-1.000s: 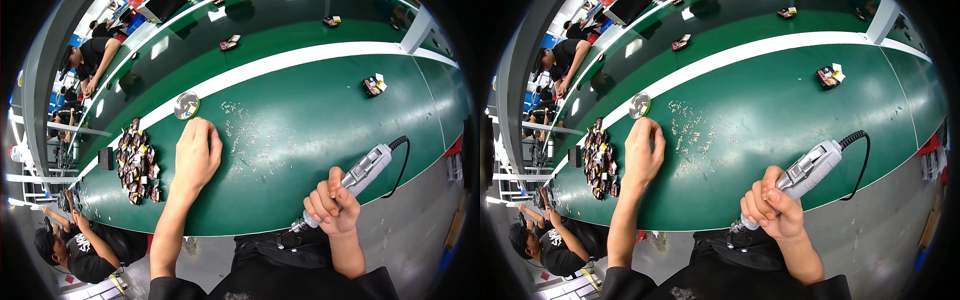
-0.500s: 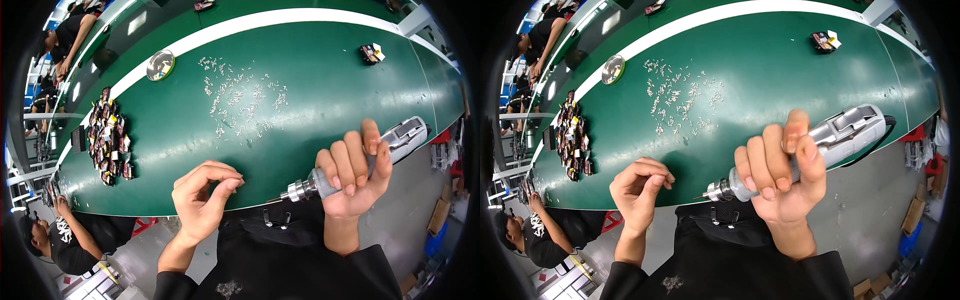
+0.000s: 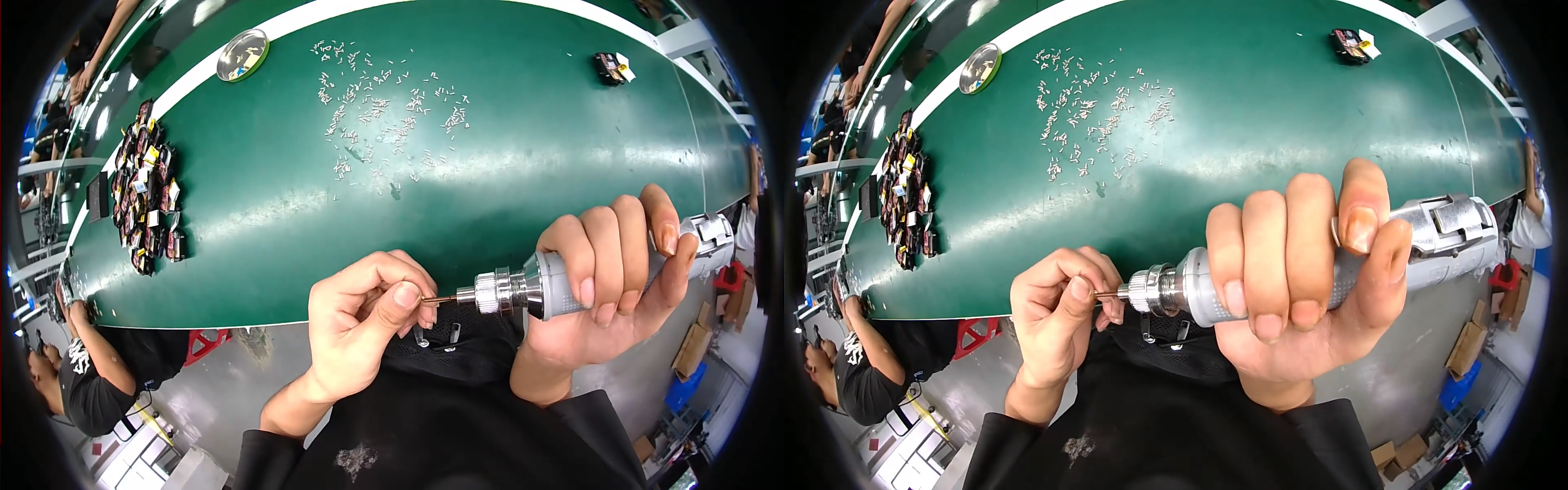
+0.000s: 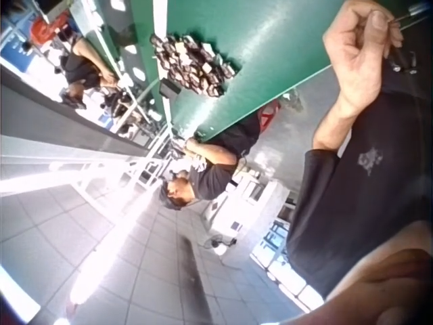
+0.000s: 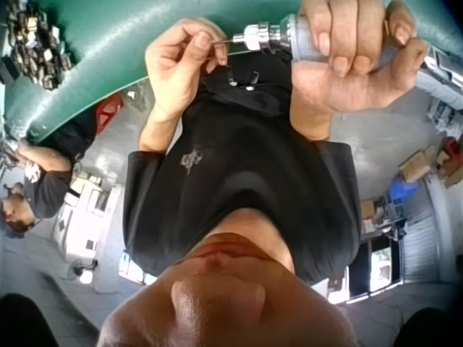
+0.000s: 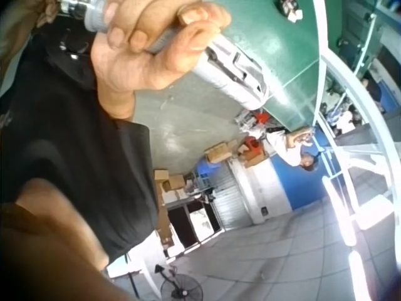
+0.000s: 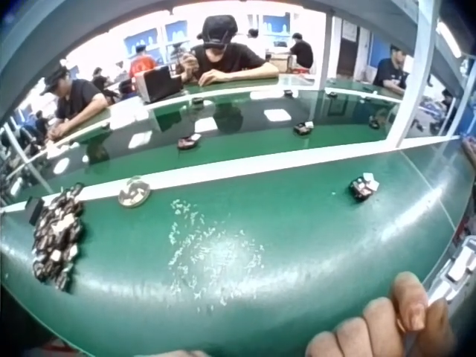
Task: The person is using an electric screwdriver to assemble small electronic components on a factory assembly line.
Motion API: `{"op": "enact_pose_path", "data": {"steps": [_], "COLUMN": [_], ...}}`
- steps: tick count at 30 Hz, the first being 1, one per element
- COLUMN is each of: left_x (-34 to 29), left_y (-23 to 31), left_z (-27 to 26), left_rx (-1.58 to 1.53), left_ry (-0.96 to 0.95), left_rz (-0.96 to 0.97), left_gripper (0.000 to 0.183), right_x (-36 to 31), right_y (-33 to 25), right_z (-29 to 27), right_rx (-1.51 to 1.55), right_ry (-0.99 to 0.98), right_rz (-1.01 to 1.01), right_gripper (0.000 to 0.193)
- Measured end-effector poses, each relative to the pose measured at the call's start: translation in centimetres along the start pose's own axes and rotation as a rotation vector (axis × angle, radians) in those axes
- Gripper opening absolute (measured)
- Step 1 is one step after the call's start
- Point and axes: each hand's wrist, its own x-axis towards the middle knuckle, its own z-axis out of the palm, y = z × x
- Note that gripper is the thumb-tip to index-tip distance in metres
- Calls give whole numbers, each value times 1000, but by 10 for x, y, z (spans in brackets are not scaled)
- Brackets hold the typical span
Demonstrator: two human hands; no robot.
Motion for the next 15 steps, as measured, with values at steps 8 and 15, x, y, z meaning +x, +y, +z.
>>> {"op": "enact_pose_path", "data": {"steps": [8, 15], "left_x": [1, 3], "left_y": [0, -2], "left_z": [3, 16], "left_rx": [8, 461], "left_ry": [-5, 150], "left_rz": [-12, 203], "left_gripper": [17, 8], "right_x": [1, -1], "right_y": [-3, -3], "right_z": [1, -5], "right_rx": [-39, -99], "right_ry": [-15, -24], "right_rz": [-12, -23], "right_gripper": [19, 21]}}
